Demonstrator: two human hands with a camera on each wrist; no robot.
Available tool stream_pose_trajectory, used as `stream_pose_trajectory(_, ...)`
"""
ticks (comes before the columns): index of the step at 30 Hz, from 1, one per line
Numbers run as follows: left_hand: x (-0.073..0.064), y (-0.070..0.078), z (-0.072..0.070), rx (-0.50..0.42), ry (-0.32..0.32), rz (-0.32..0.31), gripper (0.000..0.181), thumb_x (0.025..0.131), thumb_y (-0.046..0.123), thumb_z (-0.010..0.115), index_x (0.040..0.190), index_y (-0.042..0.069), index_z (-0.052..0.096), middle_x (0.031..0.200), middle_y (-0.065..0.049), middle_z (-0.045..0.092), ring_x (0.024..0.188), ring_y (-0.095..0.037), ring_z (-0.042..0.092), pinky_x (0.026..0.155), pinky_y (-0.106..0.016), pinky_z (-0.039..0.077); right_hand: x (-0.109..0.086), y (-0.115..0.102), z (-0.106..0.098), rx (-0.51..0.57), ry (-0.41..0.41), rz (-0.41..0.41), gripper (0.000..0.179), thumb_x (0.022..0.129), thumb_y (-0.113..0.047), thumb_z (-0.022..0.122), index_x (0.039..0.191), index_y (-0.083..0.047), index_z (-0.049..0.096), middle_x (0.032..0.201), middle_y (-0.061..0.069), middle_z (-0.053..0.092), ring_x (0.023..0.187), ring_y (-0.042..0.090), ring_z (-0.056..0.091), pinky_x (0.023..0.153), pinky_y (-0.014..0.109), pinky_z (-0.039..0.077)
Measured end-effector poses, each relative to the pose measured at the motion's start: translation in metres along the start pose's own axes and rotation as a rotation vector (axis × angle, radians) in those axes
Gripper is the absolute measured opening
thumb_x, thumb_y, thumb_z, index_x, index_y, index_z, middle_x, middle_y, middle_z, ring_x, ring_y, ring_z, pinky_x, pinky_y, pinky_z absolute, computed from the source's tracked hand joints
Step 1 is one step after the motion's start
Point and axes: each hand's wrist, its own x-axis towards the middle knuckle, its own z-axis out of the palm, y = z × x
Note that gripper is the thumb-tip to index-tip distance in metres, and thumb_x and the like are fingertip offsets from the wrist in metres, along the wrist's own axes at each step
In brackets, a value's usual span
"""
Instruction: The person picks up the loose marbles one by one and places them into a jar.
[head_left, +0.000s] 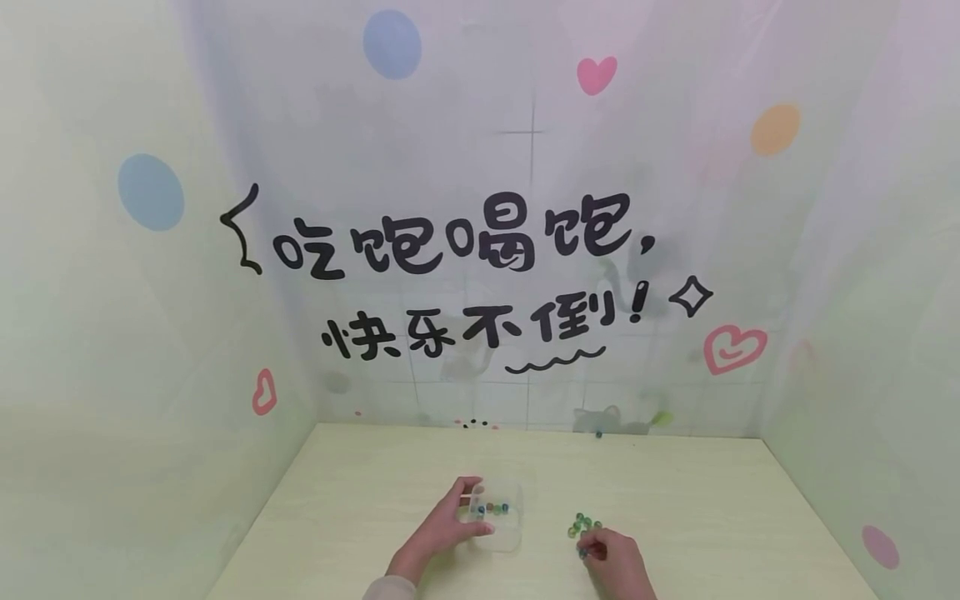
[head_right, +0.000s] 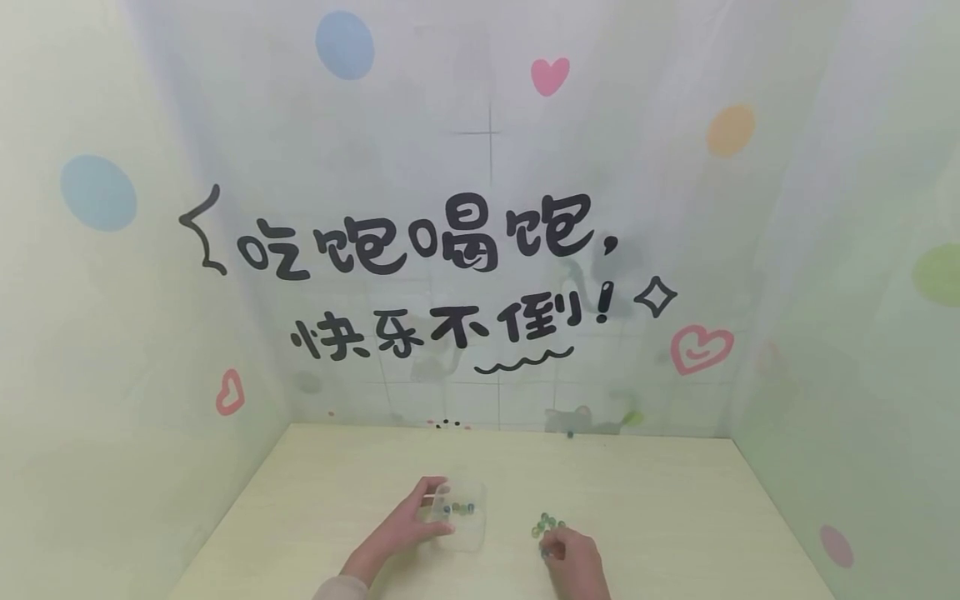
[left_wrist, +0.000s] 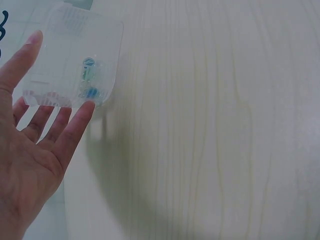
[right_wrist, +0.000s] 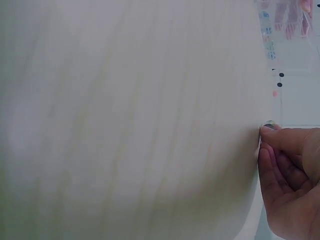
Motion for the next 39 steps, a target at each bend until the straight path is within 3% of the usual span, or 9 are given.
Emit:
stream_pose_trajectory(26,-0.002,0.001,0.0,-0.005,-0.013,0.004,0.078,0.084,0.024,0.081,0.146,0.006,0.038,0.149,-0.024,0.044,0.133,-0.047,0.047,0.106,-0.066,0.041,0.0,-0.014,-0.002,-0.002,-0.013,-0.03,0.015,0.079,0.006,0.075,0.089,-0.005,0.073,0.085,0.002,0.071,0.077,0.012,0.063,0.066,0.027,0.056)
stream_pose_trajectory(39,-0.002,0.001,-0.001,-0.009,-0.008,0.006,0.077,0.083,0.023,0.081,0.145,0.005,0.038,0.149,-0.024,0.045,0.133,-0.047,0.047,0.107,-0.065,0.04,0.004,-0.023,-0.009,-0.019,0.039,-0.135,0.018,0.078,0.007,0.074,0.088,-0.007,0.072,0.092,0.009,0.074,0.081,0.016,0.068,0.068,0.025,0.058)
